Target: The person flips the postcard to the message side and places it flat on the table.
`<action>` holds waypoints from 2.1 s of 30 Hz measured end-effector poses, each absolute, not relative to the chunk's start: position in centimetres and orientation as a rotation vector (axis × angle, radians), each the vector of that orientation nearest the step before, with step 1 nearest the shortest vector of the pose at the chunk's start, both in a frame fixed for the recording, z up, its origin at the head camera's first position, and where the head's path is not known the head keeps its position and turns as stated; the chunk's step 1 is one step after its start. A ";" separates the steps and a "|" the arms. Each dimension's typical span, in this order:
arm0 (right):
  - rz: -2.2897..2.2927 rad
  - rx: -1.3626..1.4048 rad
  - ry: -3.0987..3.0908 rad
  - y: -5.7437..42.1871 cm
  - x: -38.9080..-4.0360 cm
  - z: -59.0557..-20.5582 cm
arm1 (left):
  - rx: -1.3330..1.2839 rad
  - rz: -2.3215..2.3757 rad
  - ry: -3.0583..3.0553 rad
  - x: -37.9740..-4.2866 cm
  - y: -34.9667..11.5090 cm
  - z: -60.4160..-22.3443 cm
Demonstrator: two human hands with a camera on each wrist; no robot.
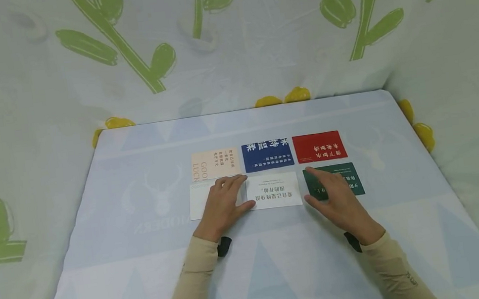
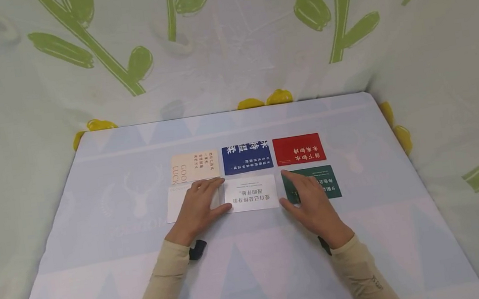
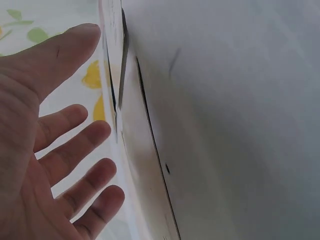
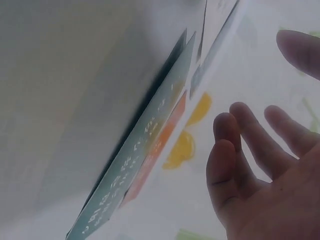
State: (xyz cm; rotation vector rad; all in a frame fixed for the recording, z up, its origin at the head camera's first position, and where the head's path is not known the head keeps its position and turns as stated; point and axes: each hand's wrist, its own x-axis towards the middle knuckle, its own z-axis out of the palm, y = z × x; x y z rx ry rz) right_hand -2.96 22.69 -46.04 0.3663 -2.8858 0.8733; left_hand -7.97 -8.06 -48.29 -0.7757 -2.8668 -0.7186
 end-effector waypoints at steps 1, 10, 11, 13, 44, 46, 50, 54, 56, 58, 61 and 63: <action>0.872 0.361 -2.897 22.7 -3.0 -46.0 | -0.781 -0.721 -2.875 -8.1 -7.9 -48.3; 0.844 0.361 -2.991 22.7 -3.6 -46.0 | -0.771 -0.707 -2.963 -8.6 -7.2 -48.3; 0.840 0.359 -2.999 22.7 -3.7 -46.0 | -0.774 -0.707 -2.967 -8.6 -7.1 -48.3; 0.834 0.355 -3.014 22.7 -3.7 -46.1 | -0.778 -0.707 -2.973 -8.6 -7.0 -48.4; 0.619 0.299 -3.237 19.8 -7.1 -46.3 | -0.774 -0.575 -3.012 -8.7 -6.5 -47.9; 0.605 0.305 -3.237 19.7 -7.1 -46.3 | -0.774 -0.579 -3.011 -8.7 -6.5 -47.8; 0.572 0.305 -3.236 19.5 -7.2 -46.3 | -0.773 -0.572 -3.014 -8.7 -6.5 -47.8; 0.562 0.302 -3.230 19.2 -7.2 -46.3 | -0.777 -0.556 -3.024 -8.8 -6.4 -47.7; 0.553 0.308 -3.223 19.1 -7.2 -46.2 | -0.779 -0.536 -3.034 -8.9 -6.4 -47.7; 0.549 0.310 -3.212 19.0 -7.3 -46.1 | -0.785 -0.524 -3.034 -9.0 -6.3 -47.8; 0.557 0.295 -3.205 18.9 -7.3 -46.1 | -0.782 -0.515 -3.044 -9.1 -6.4 -47.7; 0.572 0.278 -3.202 18.8 -7.4 -46.0 | -0.778 -0.523 -3.049 -9.0 -6.4 -47.8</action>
